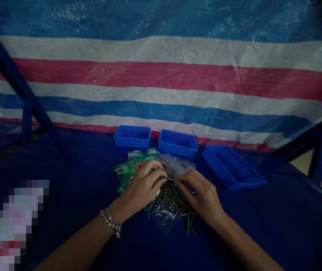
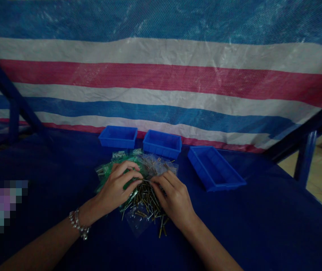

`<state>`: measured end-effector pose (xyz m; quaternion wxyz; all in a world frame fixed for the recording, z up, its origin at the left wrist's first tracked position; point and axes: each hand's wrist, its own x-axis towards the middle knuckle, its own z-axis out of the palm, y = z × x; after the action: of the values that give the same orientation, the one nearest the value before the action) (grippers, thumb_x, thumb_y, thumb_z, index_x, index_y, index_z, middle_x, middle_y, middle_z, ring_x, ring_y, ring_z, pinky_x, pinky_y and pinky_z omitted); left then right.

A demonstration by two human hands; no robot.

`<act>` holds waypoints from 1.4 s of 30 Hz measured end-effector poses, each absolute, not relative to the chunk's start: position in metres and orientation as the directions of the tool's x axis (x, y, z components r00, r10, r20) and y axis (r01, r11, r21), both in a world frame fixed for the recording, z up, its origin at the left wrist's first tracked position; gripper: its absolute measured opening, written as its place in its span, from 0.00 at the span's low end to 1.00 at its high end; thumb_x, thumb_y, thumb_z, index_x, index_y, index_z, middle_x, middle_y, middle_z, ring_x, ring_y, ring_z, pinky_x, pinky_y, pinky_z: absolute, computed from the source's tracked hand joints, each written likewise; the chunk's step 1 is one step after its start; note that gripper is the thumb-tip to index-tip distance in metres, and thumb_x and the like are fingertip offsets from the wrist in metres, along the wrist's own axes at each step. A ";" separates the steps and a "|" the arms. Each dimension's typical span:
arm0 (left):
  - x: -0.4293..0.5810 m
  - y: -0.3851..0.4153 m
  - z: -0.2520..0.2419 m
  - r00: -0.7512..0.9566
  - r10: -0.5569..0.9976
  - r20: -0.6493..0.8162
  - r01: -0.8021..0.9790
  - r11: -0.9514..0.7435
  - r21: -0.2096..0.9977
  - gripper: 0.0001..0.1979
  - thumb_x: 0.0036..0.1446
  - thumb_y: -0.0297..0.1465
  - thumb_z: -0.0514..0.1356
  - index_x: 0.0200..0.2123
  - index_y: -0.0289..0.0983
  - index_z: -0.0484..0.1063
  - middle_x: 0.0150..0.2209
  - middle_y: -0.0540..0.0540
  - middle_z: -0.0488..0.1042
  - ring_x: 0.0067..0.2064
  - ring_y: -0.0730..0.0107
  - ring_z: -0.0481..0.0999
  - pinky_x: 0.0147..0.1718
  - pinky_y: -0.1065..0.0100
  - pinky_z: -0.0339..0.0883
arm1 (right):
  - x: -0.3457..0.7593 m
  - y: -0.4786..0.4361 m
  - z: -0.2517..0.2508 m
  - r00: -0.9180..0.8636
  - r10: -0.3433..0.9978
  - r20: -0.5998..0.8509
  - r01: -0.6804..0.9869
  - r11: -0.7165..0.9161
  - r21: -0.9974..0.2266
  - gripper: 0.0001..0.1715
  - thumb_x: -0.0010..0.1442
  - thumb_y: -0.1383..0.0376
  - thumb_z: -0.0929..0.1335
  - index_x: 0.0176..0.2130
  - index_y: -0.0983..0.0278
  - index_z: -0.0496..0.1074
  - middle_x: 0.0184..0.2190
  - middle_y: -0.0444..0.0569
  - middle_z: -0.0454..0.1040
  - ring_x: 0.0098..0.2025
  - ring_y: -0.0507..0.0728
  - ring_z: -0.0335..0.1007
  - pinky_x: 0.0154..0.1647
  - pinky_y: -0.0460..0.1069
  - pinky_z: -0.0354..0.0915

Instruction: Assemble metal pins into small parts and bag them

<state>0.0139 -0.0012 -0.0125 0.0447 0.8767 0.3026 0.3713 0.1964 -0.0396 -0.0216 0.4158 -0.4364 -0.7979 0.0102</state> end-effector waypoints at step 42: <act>0.015 -0.002 -0.012 0.573 0.573 0.586 0.531 -0.804 0.267 0.03 0.54 0.26 0.55 0.33 0.37 0.67 0.38 0.47 0.66 0.42 0.67 0.67 0.40 0.60 0.58 | 0.195 -0.038 -0.023 -0.312 0.712 0.629 0.774 0.574 -0.266 0.06 0.58 0.67 0.61 0.34 0.64 0.68 0.27 0.48 0.68 0.32 0.54 0.64 0.32 0.50 0.64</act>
<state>0.0149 -0.0016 -0.0122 0.0308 0.8864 0.3112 0.3413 0.1953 -0.0384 -0.0233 0.3644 -0.4594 -0.8089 -0.0426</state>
